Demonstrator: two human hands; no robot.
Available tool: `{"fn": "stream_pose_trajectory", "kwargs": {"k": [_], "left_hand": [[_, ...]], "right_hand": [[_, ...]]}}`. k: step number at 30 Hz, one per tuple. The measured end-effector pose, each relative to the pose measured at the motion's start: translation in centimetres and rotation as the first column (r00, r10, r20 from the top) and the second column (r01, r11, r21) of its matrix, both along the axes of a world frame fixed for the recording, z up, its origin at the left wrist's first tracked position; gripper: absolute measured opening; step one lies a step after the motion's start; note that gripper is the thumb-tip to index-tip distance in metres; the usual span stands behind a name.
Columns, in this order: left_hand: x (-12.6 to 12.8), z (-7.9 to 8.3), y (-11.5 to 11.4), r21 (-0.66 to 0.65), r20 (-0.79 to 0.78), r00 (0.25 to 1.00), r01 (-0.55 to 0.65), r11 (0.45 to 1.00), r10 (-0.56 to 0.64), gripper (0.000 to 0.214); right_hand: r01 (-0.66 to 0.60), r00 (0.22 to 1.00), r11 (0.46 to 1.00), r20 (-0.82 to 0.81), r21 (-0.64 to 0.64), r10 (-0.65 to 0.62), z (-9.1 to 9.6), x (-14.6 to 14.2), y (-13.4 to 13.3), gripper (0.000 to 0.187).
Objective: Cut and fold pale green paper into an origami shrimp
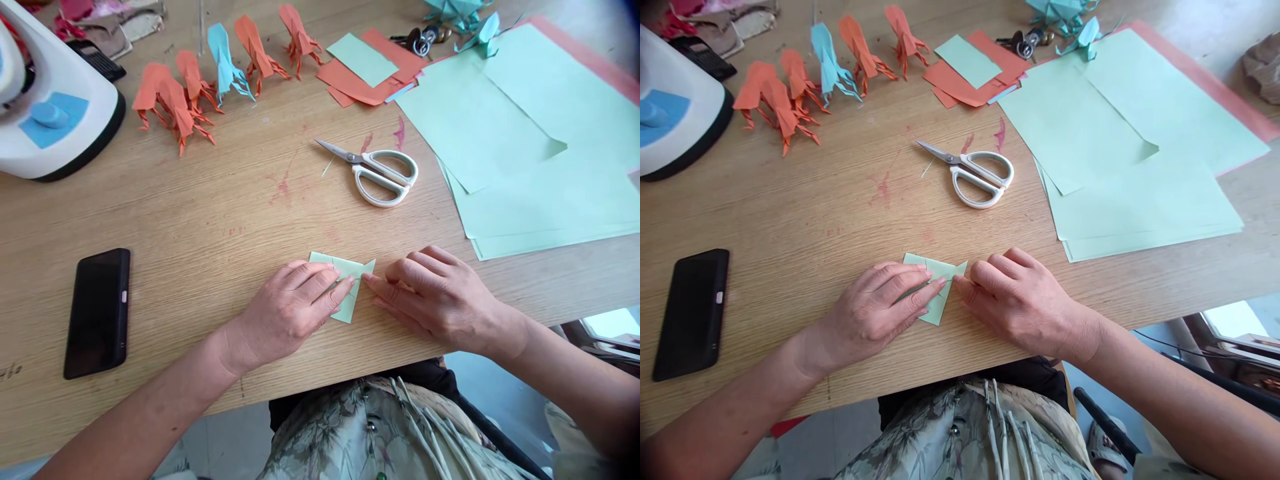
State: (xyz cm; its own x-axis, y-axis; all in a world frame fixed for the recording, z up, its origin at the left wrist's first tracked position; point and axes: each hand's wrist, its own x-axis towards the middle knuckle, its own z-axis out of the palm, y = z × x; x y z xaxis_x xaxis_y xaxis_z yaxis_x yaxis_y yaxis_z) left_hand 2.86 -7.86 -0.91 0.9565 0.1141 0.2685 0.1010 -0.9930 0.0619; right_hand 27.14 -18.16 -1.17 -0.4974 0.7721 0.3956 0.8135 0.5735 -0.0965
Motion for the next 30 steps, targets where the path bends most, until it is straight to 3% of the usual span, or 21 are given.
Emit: {"fn": "stream_pose_trajectory", "kwargs": {"k": [5,12,16,20,24,27,30], "left_hand": [[0.3,0.3,0.0,-0.081,0.024,1.0,-0.013,0.997,0.015,0.031],[0.1,0.1,0.4,-0.223,0.068,0.997,-0.02,0.975,0.036,0.029],[0.6,0.4,0.5,-0.307,0.066,0.979,-0.164,0.938,0.192,0.033],[1.6,1.1,0.3,-0.346,-0.04,0.951,-0.301,0.888,0.307,0.038],[2.6,1.8,0.3,-0.443,-0.162,0.905,-0.423,0.79,0.393,0.039],[2.9,2.4,0.7,-0.589,-0.255,0.872,-0.483,0.648,0.418,0.038],[3.0,2.8,1.6,-0.73,-0.242,0.863,-0.463,0.503,0.443,0.036]], "right_hand": [[0.002,1.0,1.0,-0.01,-0.018,-0.003,-0.1,-0.1,0.0,0.018],[0.061,0.994,0.997,-0.092,0.05,-0.056,0.0,0.3,-0.4,0.018],[0.107,0.988,0.991,-0.124,0.083,-0.096,0.0,0.6,-0.6,0.02],[0.131,0.979,0.988,-0.17,0.08,-0.116,-0.1,0.4,-0.4,0.023],[0.159,0.964,0.986,-0.222,0.05,-0.144,-0.2,0.4,-0.3,0.026],[0.164,0.931,0.983,-0.317,-0.076,-0.18,-0.2,0.6,-0.4,0.022],[0.137,0.865,0.956,-0.438,-0.26,-0.244,0.1,0.7,0.1,0.019]]}}
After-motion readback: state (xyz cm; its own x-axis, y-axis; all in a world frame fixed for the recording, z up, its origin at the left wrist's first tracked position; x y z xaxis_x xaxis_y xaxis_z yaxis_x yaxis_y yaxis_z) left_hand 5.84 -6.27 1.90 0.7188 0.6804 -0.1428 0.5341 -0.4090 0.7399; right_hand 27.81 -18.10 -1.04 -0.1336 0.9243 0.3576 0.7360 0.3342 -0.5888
